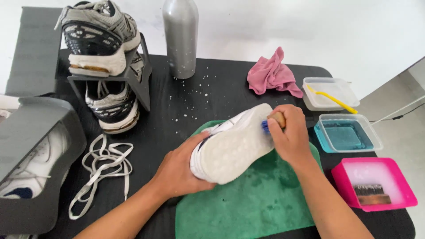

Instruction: The person scrubs the sole of a white sneaker using a blue-bristled brush. They hold the shoe with one hand and scrub the bottom surface with the other, occasionally rotating the shoe to reach different areas of the sole.

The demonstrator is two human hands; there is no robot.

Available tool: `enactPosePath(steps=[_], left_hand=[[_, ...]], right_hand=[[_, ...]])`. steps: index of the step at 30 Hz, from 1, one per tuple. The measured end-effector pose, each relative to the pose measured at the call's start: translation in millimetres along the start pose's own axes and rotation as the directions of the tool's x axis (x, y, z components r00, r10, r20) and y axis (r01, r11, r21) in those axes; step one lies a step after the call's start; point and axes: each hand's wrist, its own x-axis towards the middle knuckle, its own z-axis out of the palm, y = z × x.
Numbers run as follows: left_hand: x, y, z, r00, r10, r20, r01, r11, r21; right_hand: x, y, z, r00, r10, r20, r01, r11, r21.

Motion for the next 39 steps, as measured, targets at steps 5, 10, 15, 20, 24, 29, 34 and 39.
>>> enactPosePath(steps=[5,10,15,20,24,29,34,39], left_hand=[[0.4,6.1,-2.7,0.999,-0.043,0.024,0.043,0.999,0.008],[-2.5,7.4,-4.1,1.000,0.026,0.009,-0.024,0.991,-0.135],[-6.1,10.3,-7.1,1.000,-0.007,0.017,0.009,0.990,-0.141],[-6.0,10.1,-2.5,1.000,-0.006,-0.002,0.005,0.985,-0.173],[-4.1,10.6,-4.0,1.000,-0.022,0.007,0.023,0.991,-0.130],[-4.0,12.2,-6.8,0.999,-0.032,0.031,0.036,0.992,-0.119],[-6.7,16.2,-7.4,0.999,-0.035,0.036,0.038,0.993,-0.110],[-1.2,5.3,-1.6,0.999,-0.041,0.035,0.042,0.998,-0.035]], right_hand=[[-11.7,-53.9,-0.5,0.987,-0.163,0.013,0.161,0.982,0.101],[-0.2,-39.8,14.3,0.922,-0.382,-0.071,0.388,0.912,0.135],[4.8,-2.8,15.1,0.939,-0.315,-0.139,0.324,0.945,0.045],[-15.0,-51.2,0.8,0.942,-0.312,-0.123,0.313,0.950,-0.013],[-25.7,-66.2,5.0,0.939,-0.333,-0.088,0.341,0.935,0.102],[-13.9,-35.6,8.0,0.941,-0.325,-0.094,0.330,0.943,0.039],[-3.1,-18.9,-0.9,0.983,-0.177,-0.052,0.180,0.981,0.066],[-22.0,-75.3,-4.0,0.967,-0.252,-0.032,0.253,0.965,0.072]])
